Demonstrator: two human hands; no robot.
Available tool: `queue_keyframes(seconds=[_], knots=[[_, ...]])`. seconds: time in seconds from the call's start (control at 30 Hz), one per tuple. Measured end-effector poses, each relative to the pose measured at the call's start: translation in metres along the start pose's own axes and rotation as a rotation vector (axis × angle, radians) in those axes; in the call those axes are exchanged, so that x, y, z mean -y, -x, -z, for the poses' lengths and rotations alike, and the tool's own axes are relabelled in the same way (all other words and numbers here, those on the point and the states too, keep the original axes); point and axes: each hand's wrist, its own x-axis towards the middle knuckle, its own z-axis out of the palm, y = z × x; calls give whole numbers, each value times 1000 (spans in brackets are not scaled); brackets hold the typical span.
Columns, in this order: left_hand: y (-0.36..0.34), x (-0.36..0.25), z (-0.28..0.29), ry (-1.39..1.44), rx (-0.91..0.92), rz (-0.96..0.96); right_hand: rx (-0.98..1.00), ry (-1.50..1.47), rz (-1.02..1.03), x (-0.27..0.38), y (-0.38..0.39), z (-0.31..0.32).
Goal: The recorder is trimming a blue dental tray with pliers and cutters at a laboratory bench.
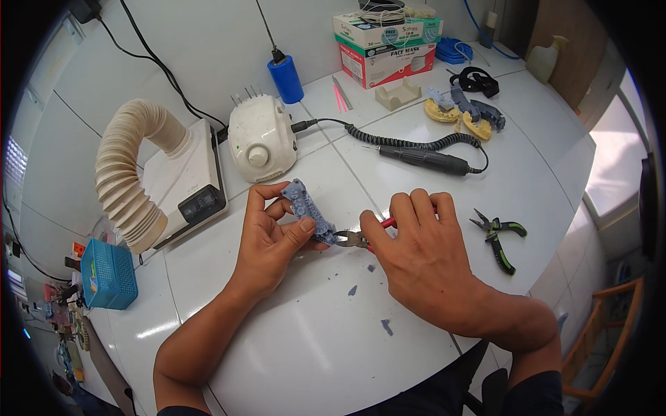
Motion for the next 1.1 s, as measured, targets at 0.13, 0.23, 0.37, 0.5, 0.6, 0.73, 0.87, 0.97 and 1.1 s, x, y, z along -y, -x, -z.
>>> queue_keyframes(seconds=[0.13,0.23,0.37,0.5,0.6,0.73,0.87,0.97,1.1], knots=[[-1,0,1,-2,-2,7,37,-9,-12,1,1,1],[-1,0,2,0,-4,1,61,-17,-24,4,1,1],[-1,0,0,2,-19,11,85,-12,-38,7,1,-2],[0,-1,0,2,-30,33,101,-40,-35,7,3,-6],[1,-2,-2,4,-31,41,113,-44,-30,7,1,-4],[1,-3,-3,-12,-26,45,179,-48,-51,9,0,-2],[1,-3,-3,-2,-21,40,240,-40,-87,10,1,1],[2,-2,-2,-4,-12,47,135,-22,-45,9,2,-3],[1,-1,-1,-9,-27,40,184,-15,-49,8,1,1]])
